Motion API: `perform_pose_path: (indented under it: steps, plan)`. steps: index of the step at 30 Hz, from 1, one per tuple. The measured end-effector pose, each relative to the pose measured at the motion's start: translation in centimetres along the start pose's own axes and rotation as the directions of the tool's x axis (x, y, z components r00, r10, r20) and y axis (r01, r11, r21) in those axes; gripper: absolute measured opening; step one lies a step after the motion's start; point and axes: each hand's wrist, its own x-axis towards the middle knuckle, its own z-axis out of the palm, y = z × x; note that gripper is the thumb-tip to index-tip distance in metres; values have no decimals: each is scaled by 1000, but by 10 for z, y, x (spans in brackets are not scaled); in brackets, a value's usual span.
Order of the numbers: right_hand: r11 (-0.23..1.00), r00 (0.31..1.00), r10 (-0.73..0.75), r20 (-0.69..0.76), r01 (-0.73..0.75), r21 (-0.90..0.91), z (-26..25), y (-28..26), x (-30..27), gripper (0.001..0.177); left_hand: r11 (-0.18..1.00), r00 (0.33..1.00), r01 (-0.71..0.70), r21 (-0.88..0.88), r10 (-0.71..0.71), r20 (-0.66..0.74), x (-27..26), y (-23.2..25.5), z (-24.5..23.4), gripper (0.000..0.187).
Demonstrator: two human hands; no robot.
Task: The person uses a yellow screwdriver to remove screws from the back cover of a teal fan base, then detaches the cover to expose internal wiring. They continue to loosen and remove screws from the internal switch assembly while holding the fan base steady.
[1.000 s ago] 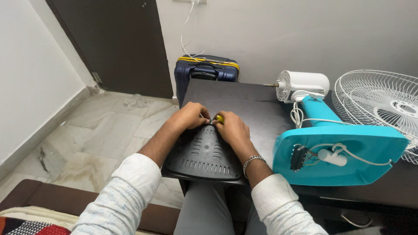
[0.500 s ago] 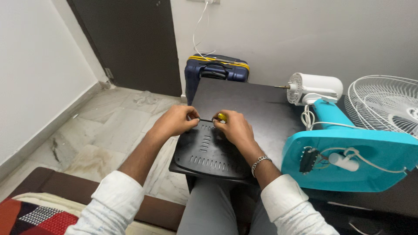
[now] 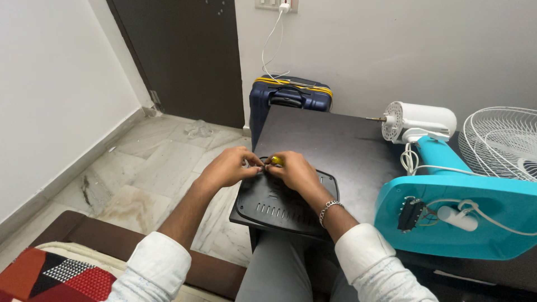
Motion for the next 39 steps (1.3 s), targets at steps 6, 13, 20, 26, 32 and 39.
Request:
perform_pose_path:
  steps: [6,13,20,26,32,39]
  plan:
    - [999,1000,-11,-2,10,-44,4,-1,3,33,1000,1000,15,19,-14,-22,-5,6,2,31]
    - [995,997,10,-79,-3,99,-18,-23,-8,38,997,997,-70,-38,69,-40,-36,32,1,33]
    - [976,956,-201,-212,214,40,-57,-78,-39,26,957,959,-262,-121,273,77,-92,77,36,36]
    - [757,711,-651,-266,582,-295,-93,-95,-71,29,944,940,-331,-5,330,87,-80,72,51,32]
    - [661,691,-695,-198,505,-556,-144,-70,-99,24,951,949,-301,72,292,116,-46,57,53,33]
    - [615,716,-654,-243,317,-722,-195,-16,-138,42,959,964,-249,135,233,125,8,43,57,33]
